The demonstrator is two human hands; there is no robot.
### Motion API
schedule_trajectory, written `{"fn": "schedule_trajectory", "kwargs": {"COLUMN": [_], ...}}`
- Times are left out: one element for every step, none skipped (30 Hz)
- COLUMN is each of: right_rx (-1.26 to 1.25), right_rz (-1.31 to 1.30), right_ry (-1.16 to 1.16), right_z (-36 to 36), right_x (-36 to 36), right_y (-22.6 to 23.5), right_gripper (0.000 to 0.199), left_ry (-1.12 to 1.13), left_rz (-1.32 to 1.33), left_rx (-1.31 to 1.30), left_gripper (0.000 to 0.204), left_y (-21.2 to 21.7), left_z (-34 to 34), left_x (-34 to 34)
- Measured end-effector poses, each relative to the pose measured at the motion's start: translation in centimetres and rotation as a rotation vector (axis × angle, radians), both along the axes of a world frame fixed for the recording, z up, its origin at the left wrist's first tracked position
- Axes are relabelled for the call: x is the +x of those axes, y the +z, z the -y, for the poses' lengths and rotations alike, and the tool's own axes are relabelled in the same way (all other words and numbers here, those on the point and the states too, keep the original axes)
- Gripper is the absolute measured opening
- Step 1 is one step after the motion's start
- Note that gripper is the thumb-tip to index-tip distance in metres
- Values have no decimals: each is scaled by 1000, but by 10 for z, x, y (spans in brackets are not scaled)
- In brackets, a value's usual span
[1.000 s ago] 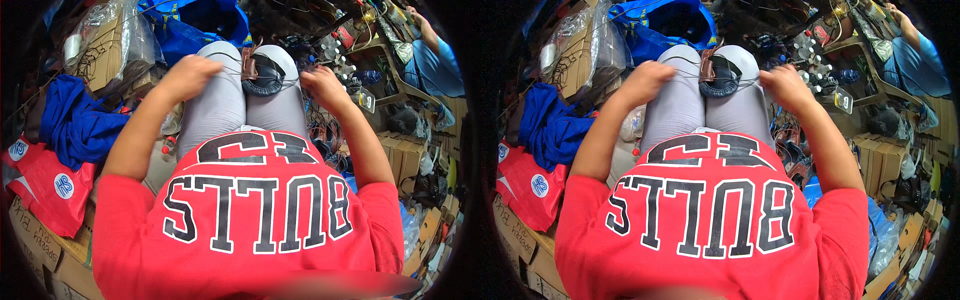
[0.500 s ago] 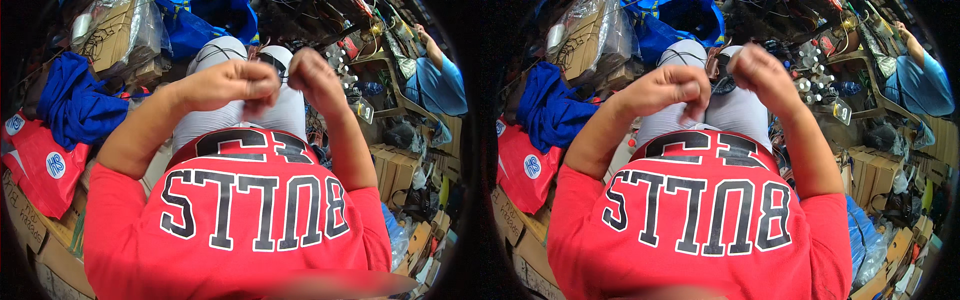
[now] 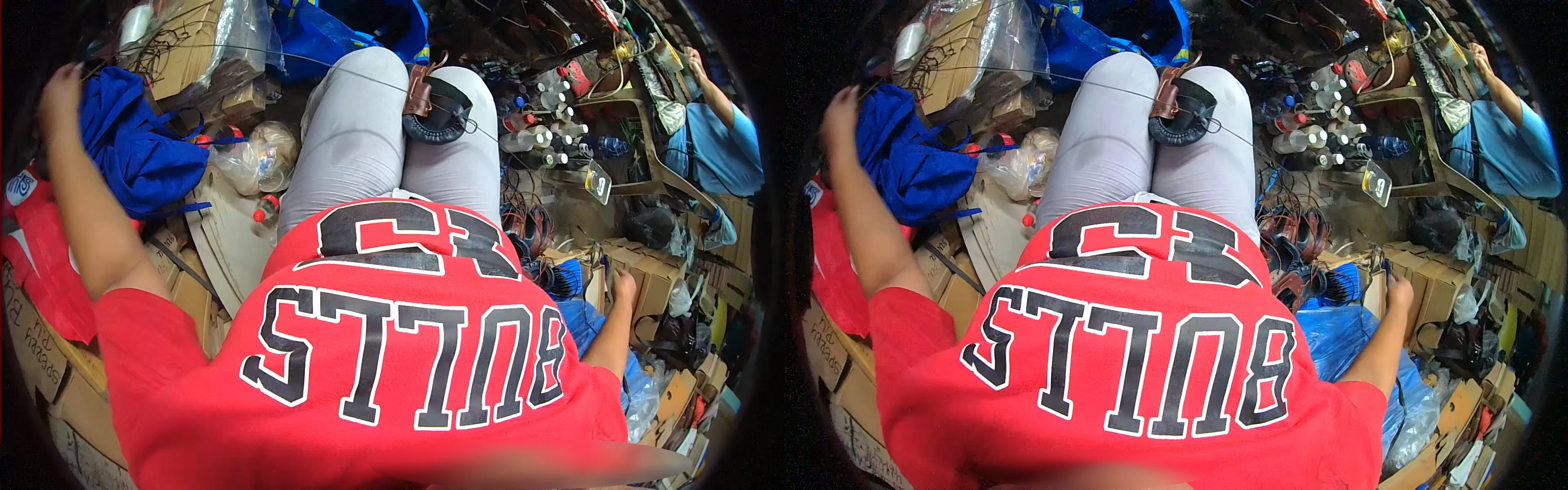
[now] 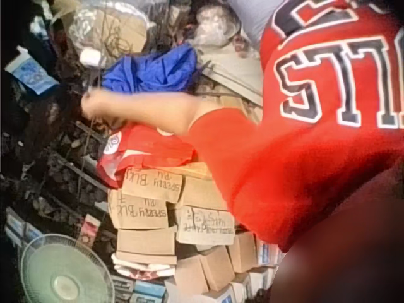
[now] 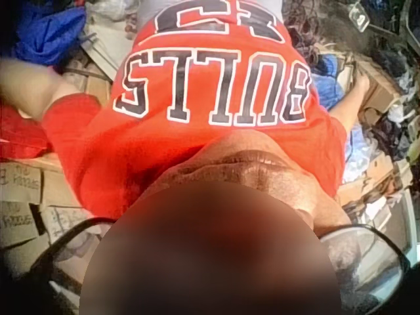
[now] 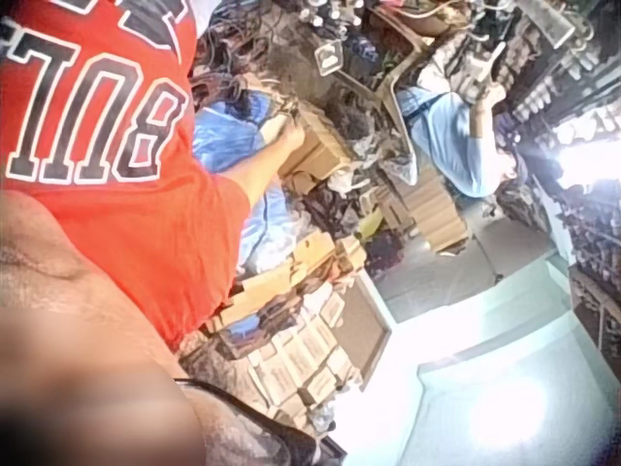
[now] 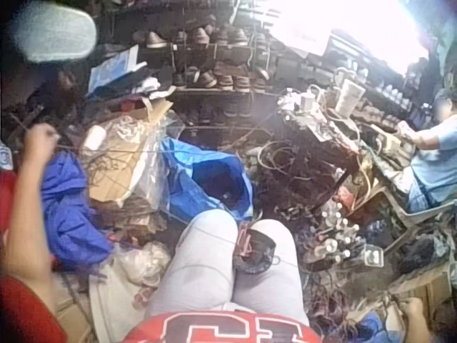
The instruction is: Stitching and assembling a black leather component of a shoe using a needle and thread.
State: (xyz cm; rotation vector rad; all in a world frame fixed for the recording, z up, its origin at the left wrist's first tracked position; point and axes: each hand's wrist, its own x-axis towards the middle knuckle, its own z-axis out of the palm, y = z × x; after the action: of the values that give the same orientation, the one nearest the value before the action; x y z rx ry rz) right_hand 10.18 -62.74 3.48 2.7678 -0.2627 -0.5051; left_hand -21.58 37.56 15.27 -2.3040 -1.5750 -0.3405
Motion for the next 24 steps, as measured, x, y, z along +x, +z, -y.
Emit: {"fn": "schedule_trajectory", "kwargs": {"right_rx": [107, 473, 592, 889, 1118, 1290, 1358, 1473, 1454, 1536, 1447, 1388, 1385, 1374, 1438, 1447, 1433, 1428, 1441, 1433, 1463, 1486, 1399, 1451], "right_rz": [-22, -26, -39, -15, -143, -237, -306, -431, -444, -482, -481, -529, -510, -481, -463, -422, -391, -417, -454, -460, -452, -431, -354, -408], "right_ry": [86, 220, 364, 463, 390, 383, 301, 405, 351, 395, 373, 316, 340, 364, 352, 305, 234, 206, 241, 256, 181, 104, 163, 208], "right_z": [-26, -62, -107, -156, -198, -241, -285, -316, -344, -365, -378, -386, -389, -388, -382, -374, -362, -350, -343, -336, -330, -327, -329, -334], "right_x": [3, 3, 7, 5, -3, -11, -18, -27, -36, -42, -44, -45, -44, -41, -36, -31, -24, -18, -16, -14, -11, -9, -5, -4], "right_y": [-12, -23, -32, -41, -39, -36, -34, -24, -18, -12, -6, -3, -3, -5, -9, -13, -14, -16, -20, -21, -20, -17, -14, -11], "right_gripper": [35, 40, 45, 47, 46, 46, 45, 44, 41, 38, 30, 28, 27, 27, 26, 26, 24, 23, 20, 21, 23, 30, 34, 34], "left_ry": [-194, -326, -606, -1101, -1290, -1411, -1441, -1480, -1437, -1395, -1328, -1340, -1306, -1226, -1191, -1184, -1099, -987, -906, -924, -952, -949, -1005, -1033], "left_rz": [103, 218, 454, 460, 495, 439, 420, 434, 360, 381, 346, 325, 304, 313, 328, 396, 407, 363, 328, 337, 642, 898, 754, 792], "left_rx": [-140, -434, -524, -410, -705, -553, -643, -720, -889, -977, -964, -973, -957, -968, -1002, -895, -958, -1050, -1227, -1234, -1260, -1310, -1005, -1001], "left_gripper": [44, 40, 35, 32, 33, 36, 37, 37, 39, 27, 19, 16, 16, 18, 24, 24, 25, 25, 20, 20, 19, 20, 22, 22], "left_y": [-21, -43, -75, -98, -114, -127, -134, -136, -134, -131, -127, -124, -124, -125, -129, -135, -139, -144, -149, -151, -151, -149, -143, -136], "left_z": [38, 80, 135, 188, 233, 275, 308, 336, 351, 363, 364, 363, 358, 351, 341, 332, 321, 311, 305, 300, 298, 303, 302, 309], "left_x": [20, 52, 75, 96, 113, 124, 136, 141, 145, 148, 149, 149, 149, 148, 145, 142, 138, 136, 134, 134, 137, 141, 146, 153]}}
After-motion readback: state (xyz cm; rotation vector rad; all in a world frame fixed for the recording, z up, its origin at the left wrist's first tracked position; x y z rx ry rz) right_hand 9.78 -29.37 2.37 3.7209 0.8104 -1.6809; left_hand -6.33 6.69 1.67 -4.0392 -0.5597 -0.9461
